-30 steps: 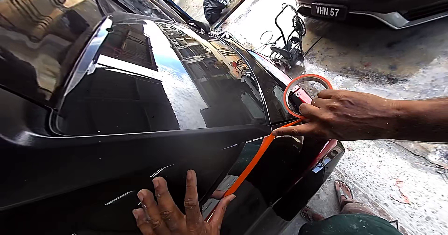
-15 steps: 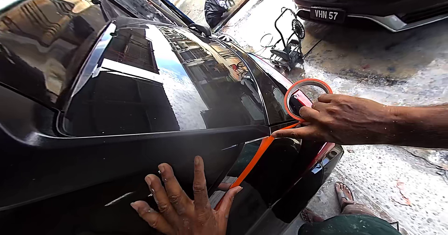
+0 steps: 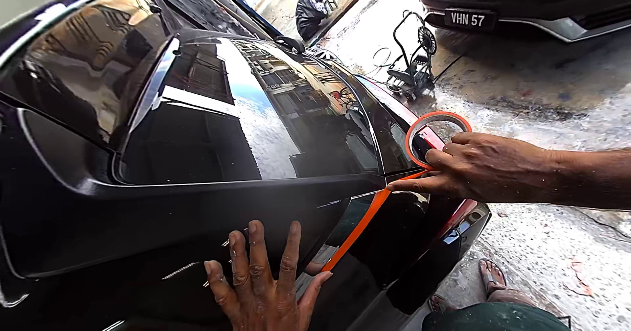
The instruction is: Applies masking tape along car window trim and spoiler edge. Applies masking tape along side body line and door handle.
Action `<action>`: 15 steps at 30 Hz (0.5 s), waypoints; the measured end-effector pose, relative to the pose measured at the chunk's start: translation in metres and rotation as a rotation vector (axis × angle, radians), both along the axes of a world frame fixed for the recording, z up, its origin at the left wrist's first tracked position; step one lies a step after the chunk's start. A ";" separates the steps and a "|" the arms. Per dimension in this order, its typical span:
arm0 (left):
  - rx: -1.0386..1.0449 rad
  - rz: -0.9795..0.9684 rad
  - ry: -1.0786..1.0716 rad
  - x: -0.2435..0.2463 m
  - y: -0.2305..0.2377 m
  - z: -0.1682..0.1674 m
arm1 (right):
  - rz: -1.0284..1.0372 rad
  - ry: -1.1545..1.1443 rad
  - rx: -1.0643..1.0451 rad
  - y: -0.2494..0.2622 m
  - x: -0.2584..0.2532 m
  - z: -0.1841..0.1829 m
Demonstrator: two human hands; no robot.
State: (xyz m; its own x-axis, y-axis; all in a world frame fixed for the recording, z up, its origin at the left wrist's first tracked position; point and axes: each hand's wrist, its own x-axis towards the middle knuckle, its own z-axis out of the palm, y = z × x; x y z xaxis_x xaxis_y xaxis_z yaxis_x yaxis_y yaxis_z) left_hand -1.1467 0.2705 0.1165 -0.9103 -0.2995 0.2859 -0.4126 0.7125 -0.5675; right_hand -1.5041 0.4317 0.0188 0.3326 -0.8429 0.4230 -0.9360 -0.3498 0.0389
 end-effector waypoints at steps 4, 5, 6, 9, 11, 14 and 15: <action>-0.052 -0.022 0.174 -0.016 0.000 -0.023 | -0.015 0.012 0.000 0.001 0.000 0.003; -0.057 -0.035 0.222 -0.021 0.002 -0.028 | -0.019 0.012 0.001 0.001 0.000 0.003; -0.056 -0.048 0.263 -0.027 0.006 -0.032 | -0.023 0.012 0.006 0.000 0.001 0.003; -0.019 -0.108 0.324 -0.052 0.018 -0.039 | -0.030 -0.001 0.019 -0.002 0.001 0.003; 0.013 -0.149 0.345 -0.075 0.020 -0.040 | -0.029 -0.011 0.031 -0.003 0.001 0.002; 0.072 -0.137 0.303 -0.112 0.024 -0.040 | -0.033 -0.013 0.023 -0.005 0.003 0.000; 0.095 -0.111 0.274 -0.122 0.025 -0.039 | -0.041 -0.017 0.025 -0.005 0.004 0.000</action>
